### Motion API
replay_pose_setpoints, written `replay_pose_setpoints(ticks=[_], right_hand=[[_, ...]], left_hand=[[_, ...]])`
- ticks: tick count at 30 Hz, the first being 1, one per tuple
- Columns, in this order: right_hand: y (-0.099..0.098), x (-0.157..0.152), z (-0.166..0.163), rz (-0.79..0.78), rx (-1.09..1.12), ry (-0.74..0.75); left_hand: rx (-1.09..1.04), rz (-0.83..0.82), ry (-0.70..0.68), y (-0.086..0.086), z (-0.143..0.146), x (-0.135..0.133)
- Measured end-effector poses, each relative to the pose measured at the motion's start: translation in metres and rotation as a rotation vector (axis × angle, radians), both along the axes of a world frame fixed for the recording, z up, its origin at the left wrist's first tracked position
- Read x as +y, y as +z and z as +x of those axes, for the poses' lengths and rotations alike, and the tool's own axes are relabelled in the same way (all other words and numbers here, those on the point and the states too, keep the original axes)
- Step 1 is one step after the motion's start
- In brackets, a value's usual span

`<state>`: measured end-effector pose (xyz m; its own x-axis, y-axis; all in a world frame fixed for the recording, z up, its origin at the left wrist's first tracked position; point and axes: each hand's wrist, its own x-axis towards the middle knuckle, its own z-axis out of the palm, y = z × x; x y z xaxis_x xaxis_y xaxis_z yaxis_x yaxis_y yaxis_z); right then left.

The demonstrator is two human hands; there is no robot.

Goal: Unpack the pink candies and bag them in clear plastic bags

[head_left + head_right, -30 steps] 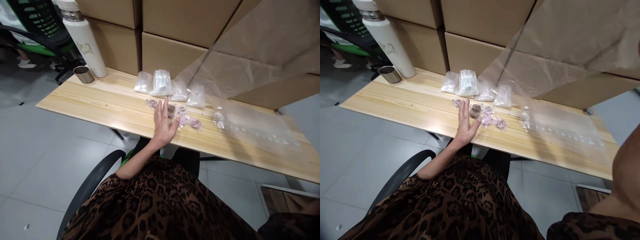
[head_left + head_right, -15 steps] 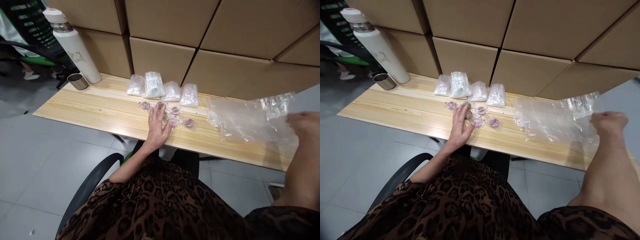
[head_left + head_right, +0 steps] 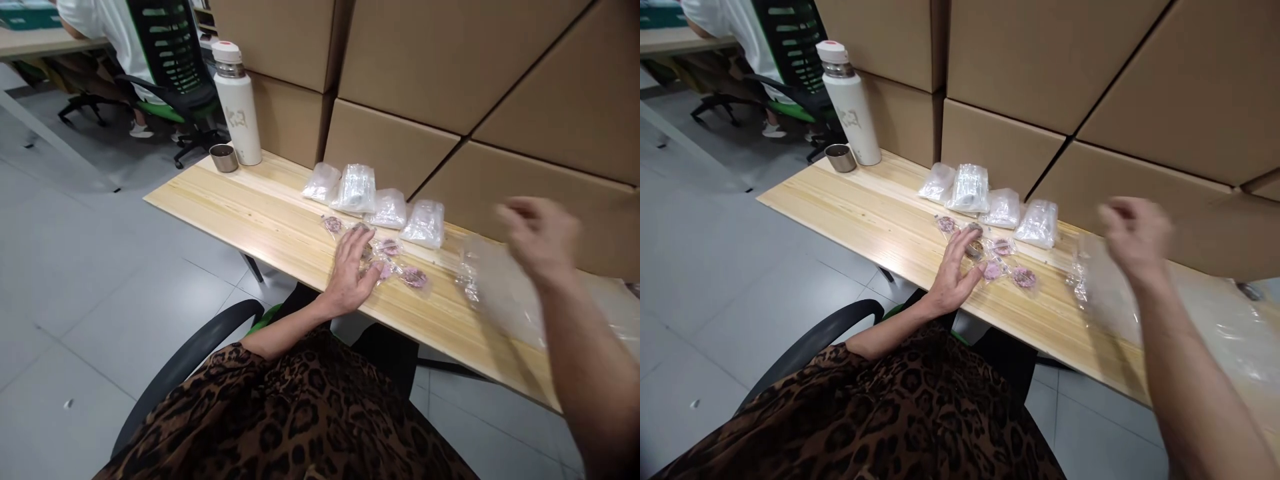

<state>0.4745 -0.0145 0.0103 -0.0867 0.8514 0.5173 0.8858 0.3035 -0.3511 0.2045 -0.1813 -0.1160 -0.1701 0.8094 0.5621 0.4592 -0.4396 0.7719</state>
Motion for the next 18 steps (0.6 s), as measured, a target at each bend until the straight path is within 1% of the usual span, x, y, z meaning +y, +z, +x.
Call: replay_pose_setpoints(ticks=[1,2,3,5,7,8,10,12,14,16,18], right_hand=[[-0.007,0.006,-0.033,-0.154,0.165,0.118],[-0.014,0.01,-0.066,-0.291,0.274,0.217],[-0.02,0.014,-0.098,-0.39,0.361,0.268],[-0.032,0.02,-0.153,-0.437,0.413,0.311],[-0.039,0.025,-0.189,-0.483,0.519,0.295],[-0.041,0.028,-0.2,-0.511,0.565,0.28],[-0.042,0.03,-0.211,-0.568,0.634,0.257],[-0.04,0.029,-0.213,-0.607,0.681,0.271],[-0.037,0.024,-0.212,-0.622,0.711,0.318],[-0.036,0.017,-0.21,-0.596,0.716,0.382],[-0.034,0.008,-0.208,-0.512,0.707,0.465]], left_hand=[[-0.031,0.023,-0.002,0.001,-0.001,0.0],[-0.06,0.044,-0.005,0.002,-0.001,0.0],[-0.087,0.06,-0.008,0.002,-0.002,0.0],[-0.132,0.071,-0.009,0.002,-0.003,0.001],[-0.171,0.057,-0.009,0.002,-0.004,0.001],[-0.19,0.049,-0.01,0.003,-0.004,0.001],[-0.229,0.044,-0.018,0.005,-0.004,0.0],[-0.279,0.045,-0.029,0.007,-0.004,-0.001],[-0.356,0.031,-0.044,0.01,-0.003,-0.002],[-0.479,-0.004,-0.065,0.012,-0.001,-0.001],[-0.66,-0.049,-0.099,0.014,0.0,0.002]])
